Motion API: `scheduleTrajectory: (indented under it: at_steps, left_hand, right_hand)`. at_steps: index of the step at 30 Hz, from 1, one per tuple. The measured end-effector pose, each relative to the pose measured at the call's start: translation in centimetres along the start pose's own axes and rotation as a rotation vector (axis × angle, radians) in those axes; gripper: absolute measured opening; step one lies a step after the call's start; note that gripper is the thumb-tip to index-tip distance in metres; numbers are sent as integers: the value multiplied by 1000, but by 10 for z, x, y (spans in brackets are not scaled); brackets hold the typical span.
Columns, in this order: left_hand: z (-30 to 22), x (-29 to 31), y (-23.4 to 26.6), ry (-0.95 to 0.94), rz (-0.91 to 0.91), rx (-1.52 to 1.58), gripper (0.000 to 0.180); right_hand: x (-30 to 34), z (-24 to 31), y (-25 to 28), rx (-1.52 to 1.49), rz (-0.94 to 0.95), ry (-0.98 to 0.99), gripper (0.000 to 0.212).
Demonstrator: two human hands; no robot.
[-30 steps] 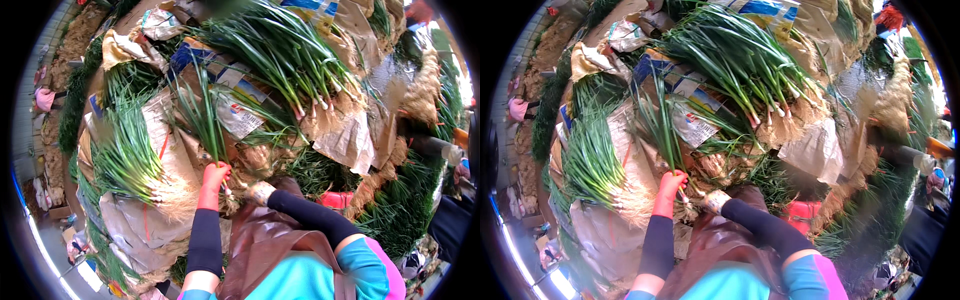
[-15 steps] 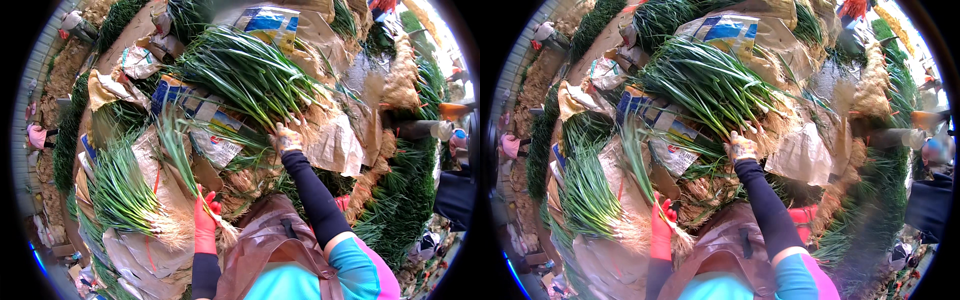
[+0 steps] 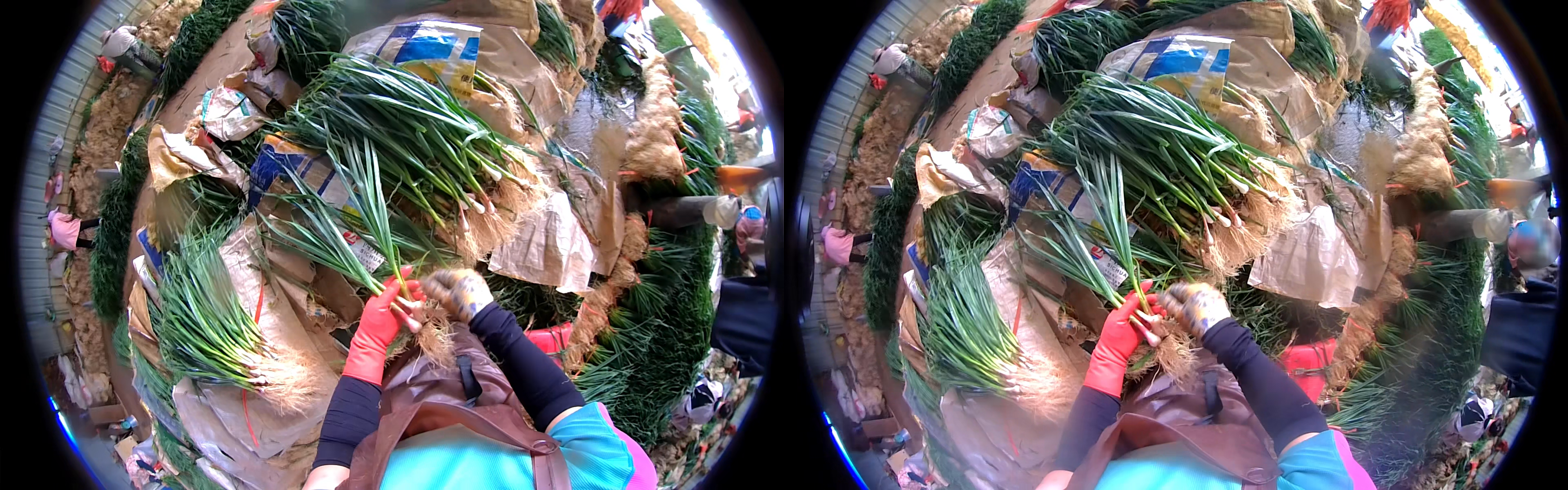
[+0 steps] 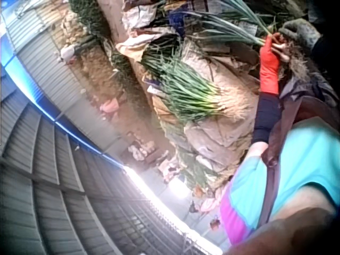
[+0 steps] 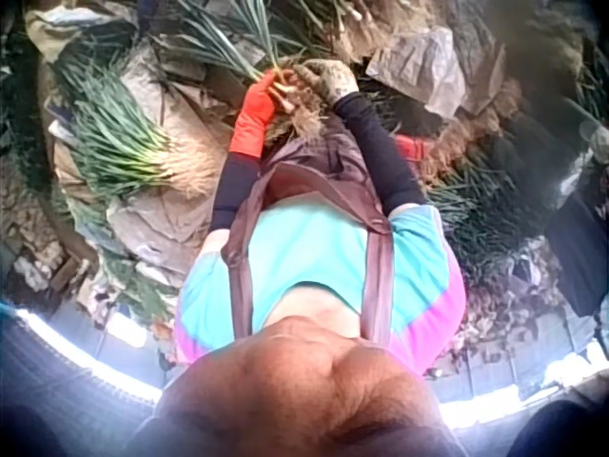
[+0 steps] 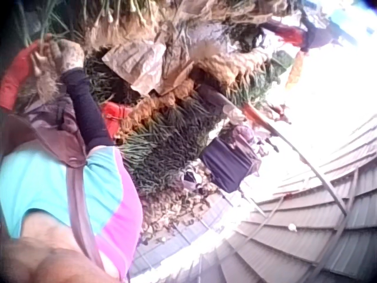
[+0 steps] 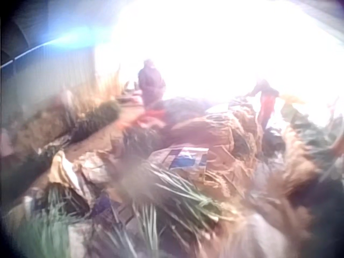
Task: The person bundles scallions by gathering them together and tying them with a red string by hand on a floor workspace.
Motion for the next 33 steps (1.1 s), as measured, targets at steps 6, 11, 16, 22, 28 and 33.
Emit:
scheduleTrajectory:
  at_steps: [6, 11, 16, 22, 28, 33]
  left_hand:
    - [9, 24, -6, 73, -125, -66, 33]
    - [11, 38, 18, 18, -293, -110, 25]
    - [10, 39, 11, 15, -368, -61, 26]
    - [17, 54, 24, 6, -347, -56, 39]
    - [21, 59, -24, 220, -146, -99, 34]
    - [-12, 48, -35, -101, -53, 120, 21]
  right_hand:
    - [-45, -23, -54, -549, 223, -126, 47]
    - [-38, 1, -57, -168, 71, 1, 30]
    - [-14, -43, -66, -1120, -364, -225, 24]
    - [-16, -70, -52, 389, 654, 9, 42]
    - [-95, -75, 36, 623, -186, -96, 17]
    - [-61, -20, 21, 395, -118, 83, 16]
Point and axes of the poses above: each hand's wrist, its own x-axis away from the middle knuckle, its own y-axis out of the back of the hand, z = x × y, the point moved 7 cm from there along -x, towards the middle knuckle, and after that the axes turned 9 degrees about y, right-handed, at the moved point
